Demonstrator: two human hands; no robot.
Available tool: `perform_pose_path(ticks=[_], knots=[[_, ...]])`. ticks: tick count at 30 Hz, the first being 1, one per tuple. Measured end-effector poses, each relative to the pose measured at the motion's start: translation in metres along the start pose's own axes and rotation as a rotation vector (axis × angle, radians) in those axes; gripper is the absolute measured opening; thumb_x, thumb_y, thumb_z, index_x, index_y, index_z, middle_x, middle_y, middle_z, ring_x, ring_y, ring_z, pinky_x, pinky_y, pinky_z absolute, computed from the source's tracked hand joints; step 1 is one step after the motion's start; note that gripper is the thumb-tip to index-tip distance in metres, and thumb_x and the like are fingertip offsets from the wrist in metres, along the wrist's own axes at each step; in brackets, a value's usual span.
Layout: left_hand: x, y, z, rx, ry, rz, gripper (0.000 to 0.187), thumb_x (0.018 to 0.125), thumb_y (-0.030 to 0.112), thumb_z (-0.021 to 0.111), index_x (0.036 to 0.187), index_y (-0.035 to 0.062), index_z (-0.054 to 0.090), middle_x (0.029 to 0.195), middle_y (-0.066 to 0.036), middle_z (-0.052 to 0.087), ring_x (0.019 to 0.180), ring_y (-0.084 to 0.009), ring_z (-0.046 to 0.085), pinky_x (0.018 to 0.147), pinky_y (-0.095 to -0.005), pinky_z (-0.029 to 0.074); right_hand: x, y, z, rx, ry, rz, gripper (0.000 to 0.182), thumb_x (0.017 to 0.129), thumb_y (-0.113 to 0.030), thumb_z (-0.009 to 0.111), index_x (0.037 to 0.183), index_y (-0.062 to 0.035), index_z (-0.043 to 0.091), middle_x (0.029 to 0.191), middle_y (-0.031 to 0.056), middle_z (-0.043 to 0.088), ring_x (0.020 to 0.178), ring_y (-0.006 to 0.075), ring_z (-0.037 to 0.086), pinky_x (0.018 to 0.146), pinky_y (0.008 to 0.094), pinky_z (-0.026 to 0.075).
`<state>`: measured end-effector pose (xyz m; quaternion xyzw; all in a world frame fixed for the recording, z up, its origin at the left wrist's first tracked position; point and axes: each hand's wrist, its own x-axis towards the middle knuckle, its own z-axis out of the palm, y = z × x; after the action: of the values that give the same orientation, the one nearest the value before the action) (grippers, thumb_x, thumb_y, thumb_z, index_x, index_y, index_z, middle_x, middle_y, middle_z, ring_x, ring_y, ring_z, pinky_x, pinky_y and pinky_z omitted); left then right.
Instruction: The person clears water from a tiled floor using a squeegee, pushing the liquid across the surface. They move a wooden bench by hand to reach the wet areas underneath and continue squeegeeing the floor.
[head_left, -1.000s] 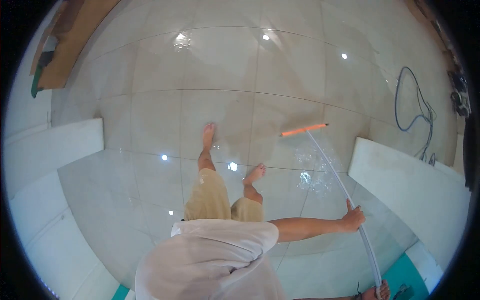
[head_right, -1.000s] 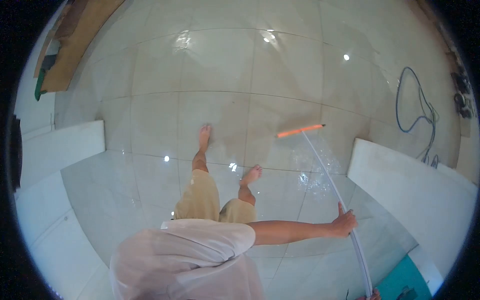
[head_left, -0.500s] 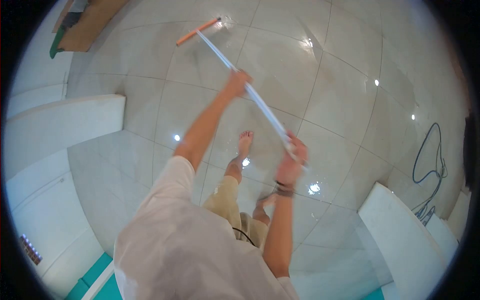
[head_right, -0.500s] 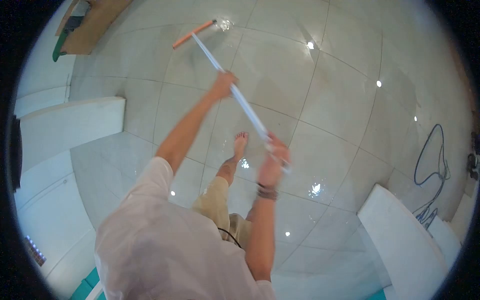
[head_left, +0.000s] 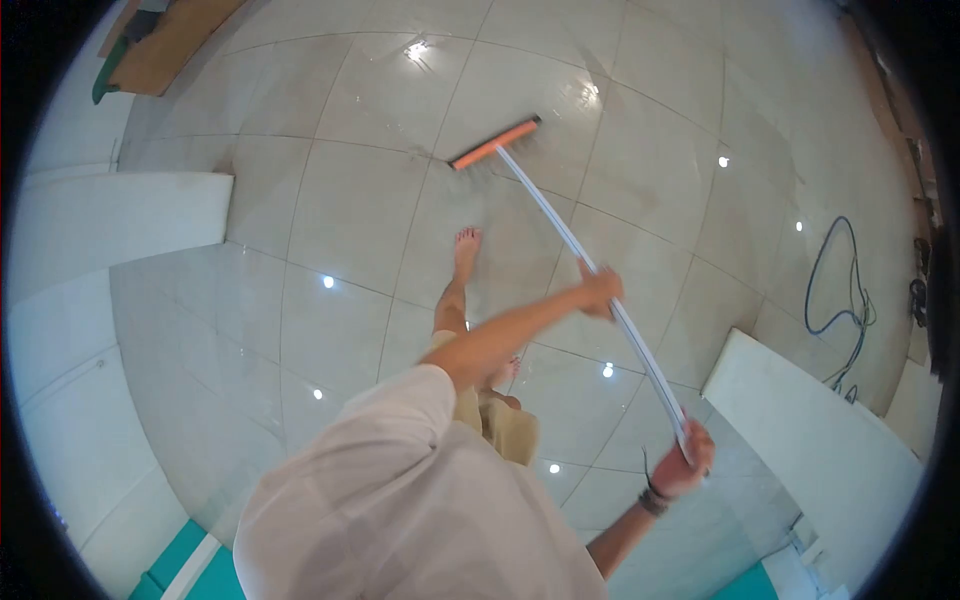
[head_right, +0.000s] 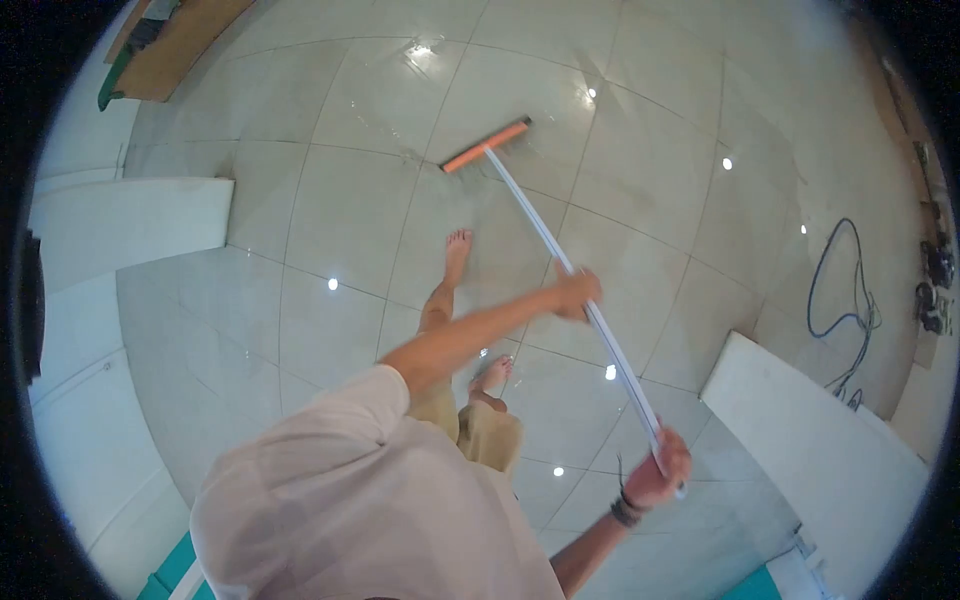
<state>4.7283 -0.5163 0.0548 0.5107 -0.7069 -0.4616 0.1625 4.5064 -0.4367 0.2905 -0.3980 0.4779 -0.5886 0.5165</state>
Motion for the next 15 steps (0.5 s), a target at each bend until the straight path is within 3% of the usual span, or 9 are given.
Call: perform_pose_path(ticks=[1,2,4,6,8,10,12,14,15], knots=[[0.001,0.049,0.022,-0.03,0.056,-0.046,0.028,0.052,0.038,0.069,0.068,0.0159,0.062,0.092,-0.017,0.05,0.101,-0.0375,0.039,0.064,-0.0781,0.014,-0.005,-0.025,-0.034,-0.01,-0.031,-0.02,0.021,0.075,-0.015,0.044,0.058,-0.0066,0.036,0.063,0.0053,0.04,0.072,0.0243,0.046,0.086,0.0541,0.035],[0.004,0.085,0.048,-0.111,0.068,0.033,0.027,0.052,0.036,0.069,0.065,0.0141,0.061,0.088,-0.017,0.05,0.097,-0.0369,0.041,0.062,-0.0767,0.017,-0.013,-0.052,-0.068,-0.023,-0.058,-0.043,0.024,0.075,-0.016,0.044,0.056,-0.0083,0.031,0.059,0.0033,0.035,0.069,0.0231,0.045,0.086,0.0561,0.034],[0.015,0.147,0.101,-0.253,-0.097,0.195,0.027,0.052,0.036,0.066,0.065,0.0138,0.06,0.089,-0.017,0.048,0.093,-0.0359,0.04,0.059,-0.074,0.021,-0.032,-0.113,-0.109,-0.098,-0.051,-0.076,0.027,0.076,-0.02,0.042,0.056,-0.0096,0.028,0.057,0.0016,0.028,0.06,0.0187,0.038,0.086,0.0544,0.034],[0.003,0.216,0.132,-0.223,-0.069,0.205,0.024,0.051,0.033,0.066,0.063,0.0135,0.059,0.086,-0.017,0.047,0.092,-0.036,0.039,0.064,-0.0631,0.03,-0.053,-0.163,-0.145,-0.136,0.026,-0.098,0.026,0.077,-0.021,0.041,0.055,-0.0096,0.03,0.056,0.0013,0.03,0.057,0.0163,0.035,0.08,0.0474,0.04],[0.009,0.258,0.185,-0.389,-0.083,0.317,0.022,0.053,0.031,0.065,0.065,0.0135,0.059,0.091,-0.018,0.046,0.093,-0.0369,0.038,0.066,-0.0671,0.029,-0.07,-0.208,-0.133,-0.179,0.099,-0.113,0.028,0.078,-0.016,0.043,0.056,-0.0123,0.026,0.054,-0.0013,0.024,0.053,0.0111,0.028,0.073,0.0347,0.038],[0.022,0.287,0.235,-0.477,-0.215,0.425,0.026,0.054,0.03,0.065,0.074,0.0131,0.059,0.097,-0.016,0.045,0.099,-0.0365,0.036,0.063,-0.0737,0.023,-0.085,-0.231,-0.12,-0.206,0.391,-0.27,0.024,0.071,-0.025,0.048,0.053,-0.0095,0.046,0.051,0.0034,0.045,0.049,0.018,0.044,0.052,0.0333,0.039],[-0.021,0.322,0.184,-0.477,-0.285,0.216,0.025,0.058,0.026,0.066,0.077,0.0118,0.058,0.092,-0.013,0.049,0.099,-0.0321,0.04,0.068,-0.0712,0.024,-0.095,-0.245,-0.121,-0.205,0.263,-0.242,0.023,0.071,-0.023,0.049,0.053,-0.0092,0.046,0.051,0.0032,0.044,0.05,0.0176,0.043,0.052,0.0326,0.038],[-0.025,0.328,0.198,-0.553,-0.297,0.26,0.03,0.06,0.026,0.064,0.086,0.013,0.056,0.093,-0.011,0.05,0.102,-0.0315,0.039,0.072,-0.0738,0.019,-0.093,-0.255,-0.11,-0.207,0.115,-0.213,0.022,0.071,-0.022,0.05,0.054,-0.0088,0.046,0.051,0.0031,0.042,0.05,0.0171,0.042,0.052,0.0319,0.037],[-0.032,0.332,0.192,-0.555,-0.286,0.264,0.03,0.061,0.025,0.063,0.087,0.0119,0.055,0.095,-0.011,0.05,0.102,-0.0308,0.039,0.072,-0.0739,0.02,-0.094,-0.256,-0.093,-0.256,0.295,-0.344,0.023,0.072,-0.022,0.049,0.054,-0.009,0.044,0.051,0.0025,0.039,0.05,0.0164,0.04,0.051,0.031,0.035]])
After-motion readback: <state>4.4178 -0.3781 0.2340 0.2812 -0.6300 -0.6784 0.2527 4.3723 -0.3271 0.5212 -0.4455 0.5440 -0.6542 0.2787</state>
